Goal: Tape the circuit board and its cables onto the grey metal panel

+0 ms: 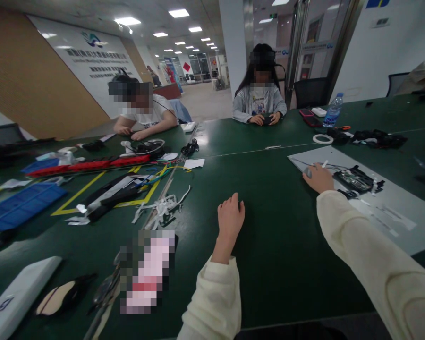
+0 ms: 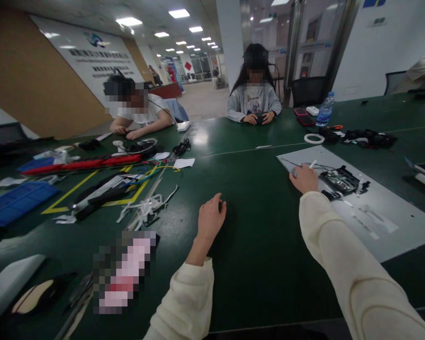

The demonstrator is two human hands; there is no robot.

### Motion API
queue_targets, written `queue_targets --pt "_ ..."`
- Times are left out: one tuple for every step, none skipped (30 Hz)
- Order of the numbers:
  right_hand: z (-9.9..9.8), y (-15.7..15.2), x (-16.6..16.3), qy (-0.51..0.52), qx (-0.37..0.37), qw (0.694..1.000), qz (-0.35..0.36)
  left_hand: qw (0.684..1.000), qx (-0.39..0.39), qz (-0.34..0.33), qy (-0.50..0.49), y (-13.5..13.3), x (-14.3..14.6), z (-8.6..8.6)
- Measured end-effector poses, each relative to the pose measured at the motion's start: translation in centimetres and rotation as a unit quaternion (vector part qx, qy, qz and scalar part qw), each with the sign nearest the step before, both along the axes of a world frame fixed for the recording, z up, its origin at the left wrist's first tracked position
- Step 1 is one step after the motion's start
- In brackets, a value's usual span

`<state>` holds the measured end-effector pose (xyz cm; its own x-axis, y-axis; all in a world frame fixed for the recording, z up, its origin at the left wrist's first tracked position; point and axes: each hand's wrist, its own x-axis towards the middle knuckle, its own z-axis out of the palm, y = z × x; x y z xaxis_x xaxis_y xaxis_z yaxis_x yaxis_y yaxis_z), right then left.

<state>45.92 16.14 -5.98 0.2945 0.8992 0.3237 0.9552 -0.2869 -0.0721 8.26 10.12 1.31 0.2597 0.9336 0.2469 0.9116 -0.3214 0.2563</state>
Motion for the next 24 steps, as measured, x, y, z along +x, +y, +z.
queue_targets --pt "0.0 -0.2 0.0 -0.003 0.000 1.000 0.005 1.000 0.000 -0.001 -0.001 0.0 0.0 -0.1" --pt "0.0 -0.4 -0.1 -0.006 0.000 1.000 0.009 1.000 0.002 0.000 -0.001 0.0 0.1 -0.2" --pt "0.0 -0.6 -0.1 -0.008 -0.001 1.000 0.010 1.000 0.004 -0.001 -0.002 0.1 0.1 -0.3" --pt "0.1 -0.8 -0.1 -0.009 -0.003 1.000 0.011 1.000 0.006 -0.002 -0.001 0.1 0.1 -0.3" --pt "0.1 -0.9 -0.2 -0.009 -0.007 1.000 0.010 1.000 0.008 -0.002 0.002 0.1 0.2 -0.3" --pt "0.1 -1.1 -0.2 -0.009 -0.009 1.000 0.007 1.000 0.009 0.000 0.006 0.1 0.2 -0.3" --pt "0.1 -1.3 -0.3 -0.010 -0.010 1.000 0.005 1.000 0.009 0.002 0.010 0.1 0.3 -0.3" --pt "0.2 -1.4 -0.3 -0.011 -0.009 1.000 0.003 1.000 0.008 0.006 0.014 0.1 0.3 -0.2" --pt "0.2 -1.6 -0.4 -0.010 -0.009 1.000 0.001 1.000 0.006 0.007 0.017 0.1 0.4 -0.1" --pt "0.3 -1.7 -0.5 -0.008 -0.010 1.000 0.000 1.000 0.003 0.007 0.017 0.1 0.4 -0.1" --pt "0.3 -1.9 -0.5 -0.003 -0.012 1.000 0.000 1.000 0.000 0.004 0.014 0.1 0.4 -0.1" --pt "0.3 -2.0 -0.5 0.003 -0.016 1.000 0.002 1.000 -0.003 0.001 0.010 0.1 0.4 0.0" --pt "0.3 -2.0 -0.5 0.011 -0.018 1.000 0.007 1.000 -0.005 -0.003 0.006 0.1 0.3 -0.1" --pt "0.3 -2.1 -0.4 0.018 -0.018 1.000 0.014 1.000 -0.006 -0.006 0.002 0.1 0.3 -0.1" --pt "0.2 -2.1 -0.3 0.024 -0.016 0.999 0.020 1.000 -0.005 -0.007 0.000 0.2 0.3 -0.1" --pt "0.1 -2.0 -0.1 0.029 -0.012 0.999 0.025 1.000 -0.004 -0.008 -0.001 0.2 0.3 -0.2" --pt "0.0 -1.9 0.1 0.034 -0.008 0.999 0.026 1.000 -0.003 -0.009 0.000 0.2 0.3 -0.2" --pt "-0.1 -1.7 0.4 0.038 -0.005 0.999 0.023 1.000 -0.003 -0.011 0.001 0.2 0.3 -0.2" --pt "-0.3 -1.5 0.7 0.042 -0.002 0.999 0.017 1.000 -0.004 -0.012 0.003 0.1 0.3 -0.2" --pt "-0.4 -1.2 1.1 0.045 0.000 0.999 0.010 1.000 -0.005 -0.013 0.004 0.1 0.3 -0.2" --pt "-0.5 -1.0 1.6 0.047 0.002 0.999 0.002 1.000 -0.007 -0.014 0.005 0.1 0.3 -0.2" --pt "-0.6 -0.8 2.0 0.048 0.004 0.999 -0.005 1.000 -0.008 -0.016 0.005 0.1 0.3 -0.2" --pt "-0.6 -0.6 2.5 0.049 0.006 0.999 -0.014 1.000 -0.008 -0.020 0.004 0.1 0.3 -0.3" --pt "-0.6 -0.5 2.9 0.048 0.008 0.999 -0.023 1.000 -0.008 -0.023 0.002 0.1 0.3 -0.3"
